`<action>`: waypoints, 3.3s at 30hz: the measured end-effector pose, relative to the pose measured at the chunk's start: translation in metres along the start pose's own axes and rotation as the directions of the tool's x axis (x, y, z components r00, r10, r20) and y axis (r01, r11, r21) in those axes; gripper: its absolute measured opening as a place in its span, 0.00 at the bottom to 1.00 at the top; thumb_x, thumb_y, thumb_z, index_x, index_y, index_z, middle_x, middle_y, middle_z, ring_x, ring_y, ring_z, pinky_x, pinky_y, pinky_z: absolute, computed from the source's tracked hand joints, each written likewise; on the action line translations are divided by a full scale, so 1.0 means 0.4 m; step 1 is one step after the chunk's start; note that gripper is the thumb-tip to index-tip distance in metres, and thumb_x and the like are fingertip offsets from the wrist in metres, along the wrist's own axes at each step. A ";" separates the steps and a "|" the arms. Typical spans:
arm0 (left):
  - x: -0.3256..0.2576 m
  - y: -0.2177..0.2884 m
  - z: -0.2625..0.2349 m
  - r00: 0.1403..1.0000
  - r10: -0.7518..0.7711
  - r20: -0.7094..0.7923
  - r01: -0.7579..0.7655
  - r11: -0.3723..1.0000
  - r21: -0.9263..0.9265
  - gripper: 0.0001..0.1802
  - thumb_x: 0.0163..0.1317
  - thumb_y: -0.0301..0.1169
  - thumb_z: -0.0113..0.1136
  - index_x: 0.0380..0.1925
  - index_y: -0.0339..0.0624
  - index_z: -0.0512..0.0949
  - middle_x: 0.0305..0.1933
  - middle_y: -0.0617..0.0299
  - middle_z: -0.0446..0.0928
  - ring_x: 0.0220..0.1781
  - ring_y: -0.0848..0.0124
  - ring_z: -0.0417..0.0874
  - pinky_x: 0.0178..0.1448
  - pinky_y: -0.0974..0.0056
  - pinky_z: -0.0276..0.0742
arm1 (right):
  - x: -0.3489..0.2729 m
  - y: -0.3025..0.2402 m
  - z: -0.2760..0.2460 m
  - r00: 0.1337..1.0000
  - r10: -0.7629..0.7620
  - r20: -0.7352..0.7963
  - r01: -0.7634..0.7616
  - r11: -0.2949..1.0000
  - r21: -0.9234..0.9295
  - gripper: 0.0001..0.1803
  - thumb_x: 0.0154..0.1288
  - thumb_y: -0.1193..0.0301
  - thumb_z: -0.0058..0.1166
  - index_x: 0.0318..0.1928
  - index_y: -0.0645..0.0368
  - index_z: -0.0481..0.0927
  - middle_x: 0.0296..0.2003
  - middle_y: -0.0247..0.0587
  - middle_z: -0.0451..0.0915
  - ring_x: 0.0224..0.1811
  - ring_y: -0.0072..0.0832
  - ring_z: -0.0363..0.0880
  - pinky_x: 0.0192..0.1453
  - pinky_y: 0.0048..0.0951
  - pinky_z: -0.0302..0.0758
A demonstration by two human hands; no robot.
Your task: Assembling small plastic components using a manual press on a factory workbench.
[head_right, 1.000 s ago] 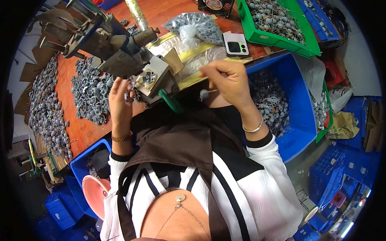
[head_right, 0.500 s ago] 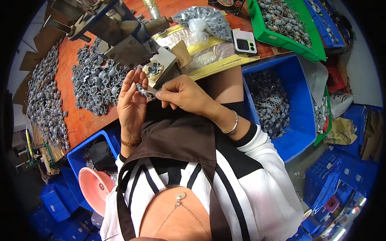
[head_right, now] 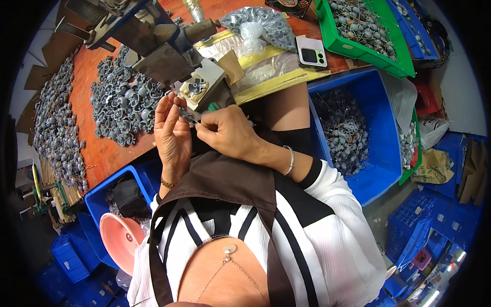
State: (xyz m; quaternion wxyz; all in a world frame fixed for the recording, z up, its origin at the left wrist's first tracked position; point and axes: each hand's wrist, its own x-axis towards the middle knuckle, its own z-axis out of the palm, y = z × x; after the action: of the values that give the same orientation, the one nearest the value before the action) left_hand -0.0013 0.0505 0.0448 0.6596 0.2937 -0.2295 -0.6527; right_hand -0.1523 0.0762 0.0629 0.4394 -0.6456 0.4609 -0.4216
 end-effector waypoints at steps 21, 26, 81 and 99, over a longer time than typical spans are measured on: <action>-0.014 -0.015 0.014 0.967 0.249 0.055 -0.254 0.929 0.269 0.21 0.58 0.16 0.59 0.53 0.34 0.71 0.51 0.57 0.76 0.51 0.70 0.78 0.58 0.67 0.75 | -0.005 -0.025 0.011 0.991 -0.130 -0.041 0.133 0.986 0.102 0.13 0.62 0.74 0.56 0.21 0.66 0.77 0.17 0.37 0.78 0.19 0.17 0.75 0.24 0.20 0.69; -0.013 -0.010 0.015 0.958 0.282 0.055 -0.286 0.916 0.280 0.21 0.58 0.16 0.60 0.52 0.34 0.72 0.50 0.57 0.77 0.50 0.71 0.79 0.56 0.68 0.75 | -0.010 -0.002 0.014 0.994 -0.092 -0.059 0.098 0.989 0.107 0.13 0.63 0.74 0.55 0.21 0.66 0.78 0.17 0.37 0.78 0.19 0.17 0.75 0.24 0.20 0.70; 0.101 0.016 -0.019 0.806 0.216 0.551 -0.560 -0.023 0.828 0.08 0.51 0.26 0.68 0.33 0.42 0.81 0.26 0.60 0.73 0.26 0.67 0.76 0.29 0.65 0.70 | 0.118 0.054 -0.041 0.970 -0.208 -0.128 0.098 0.810 -0.579 0.09 0.56 0.64 0.59 0.27 0.56 0.78 0.22 0.42 0.80 0.26 0.41 0.80 0.31 0.37 0.75; 0.089 0.008 -0.015 0.836 0.253 0.488 -0.500 -0.018 0.866 0.06 0.52 0.29 0.67 0.32 0.44 0.82 0.26 0.57 0.70 0.28 0.58 0.75 0.31 0.59 0.71 | 0.072 -0.092 -0.148 0.542 -0.824 -0.165 0.776 0.566 -0.276 0.14 0.56 0.63 0.66 0.28 0.57 0.75 0.26 0.33 0.77 0.33 0.37 0.77 0.46 0.44 0.73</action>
State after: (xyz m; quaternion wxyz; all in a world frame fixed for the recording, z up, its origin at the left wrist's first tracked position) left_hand 0.0068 0.0153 0.0396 0.4198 0.5160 -0.7314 -0.1505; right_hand -0.1937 0.0446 0.1175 0.0719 -0.7541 0.2044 -0.6200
